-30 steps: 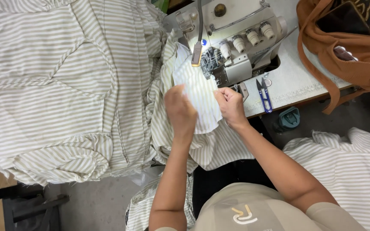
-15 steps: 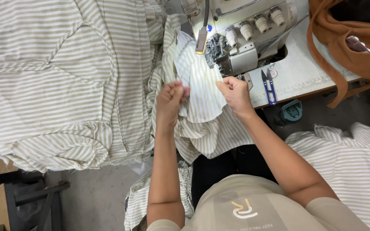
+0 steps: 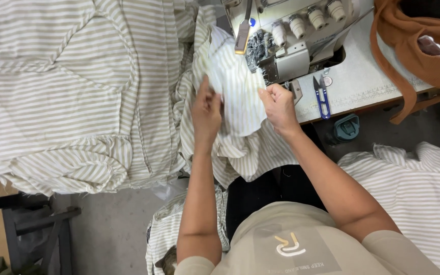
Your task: Using an overlock sewing machine to join or finish the edges of striped fabric pieces.
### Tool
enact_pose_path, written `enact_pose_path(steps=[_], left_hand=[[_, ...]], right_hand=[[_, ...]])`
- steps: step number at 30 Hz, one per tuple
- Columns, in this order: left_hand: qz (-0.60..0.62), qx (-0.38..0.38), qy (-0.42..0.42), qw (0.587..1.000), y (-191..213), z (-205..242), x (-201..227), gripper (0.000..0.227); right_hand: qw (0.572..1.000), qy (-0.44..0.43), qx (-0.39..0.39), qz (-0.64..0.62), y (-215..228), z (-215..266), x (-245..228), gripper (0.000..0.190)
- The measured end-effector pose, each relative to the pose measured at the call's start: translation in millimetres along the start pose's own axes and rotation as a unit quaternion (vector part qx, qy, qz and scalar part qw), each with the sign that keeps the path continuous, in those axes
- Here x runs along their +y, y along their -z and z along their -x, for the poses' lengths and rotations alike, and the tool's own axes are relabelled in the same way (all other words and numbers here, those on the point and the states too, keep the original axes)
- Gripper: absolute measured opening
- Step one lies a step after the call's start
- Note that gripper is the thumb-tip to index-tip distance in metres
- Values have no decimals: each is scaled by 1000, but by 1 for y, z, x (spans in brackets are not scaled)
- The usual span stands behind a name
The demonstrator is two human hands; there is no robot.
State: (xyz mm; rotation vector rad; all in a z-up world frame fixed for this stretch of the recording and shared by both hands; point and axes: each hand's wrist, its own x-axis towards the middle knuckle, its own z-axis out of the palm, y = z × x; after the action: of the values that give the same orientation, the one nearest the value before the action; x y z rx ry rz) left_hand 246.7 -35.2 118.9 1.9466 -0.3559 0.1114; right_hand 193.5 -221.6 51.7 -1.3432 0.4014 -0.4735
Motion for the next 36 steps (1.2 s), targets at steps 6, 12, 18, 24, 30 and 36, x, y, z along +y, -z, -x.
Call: enact_pose_path(steps=[6, 12, 18, 24, 30, 36], left_hand=[[219, 3, 178, 959, -29, -28, -11, 26], [-64, -34, 61, 996, -40, -51, -13, 14], [-342, -44, -79, 936, -43, -46, 11, 13], [-245, 51, -132, 959, -21, -43, 11, 6], [-203, 66, -193, 958, -29, -42, 9, 11], [-213, 43, -144, 965, -22, -39, 15, 25]], right_hand=[[1000, 5, 8, -1, 1, -2, 3, 14], [1000, 5, 4, -3, 2, -12, 26, 15], [999, 23, 7, 32, 1, -10, 17, 15], [998, 32, 7, 44, 2, -9, 16, 15], [997, 49, 10, 58, 0, -11, 17, 16], [996, 58, 9, 73, 0, -9, 16, 17]])
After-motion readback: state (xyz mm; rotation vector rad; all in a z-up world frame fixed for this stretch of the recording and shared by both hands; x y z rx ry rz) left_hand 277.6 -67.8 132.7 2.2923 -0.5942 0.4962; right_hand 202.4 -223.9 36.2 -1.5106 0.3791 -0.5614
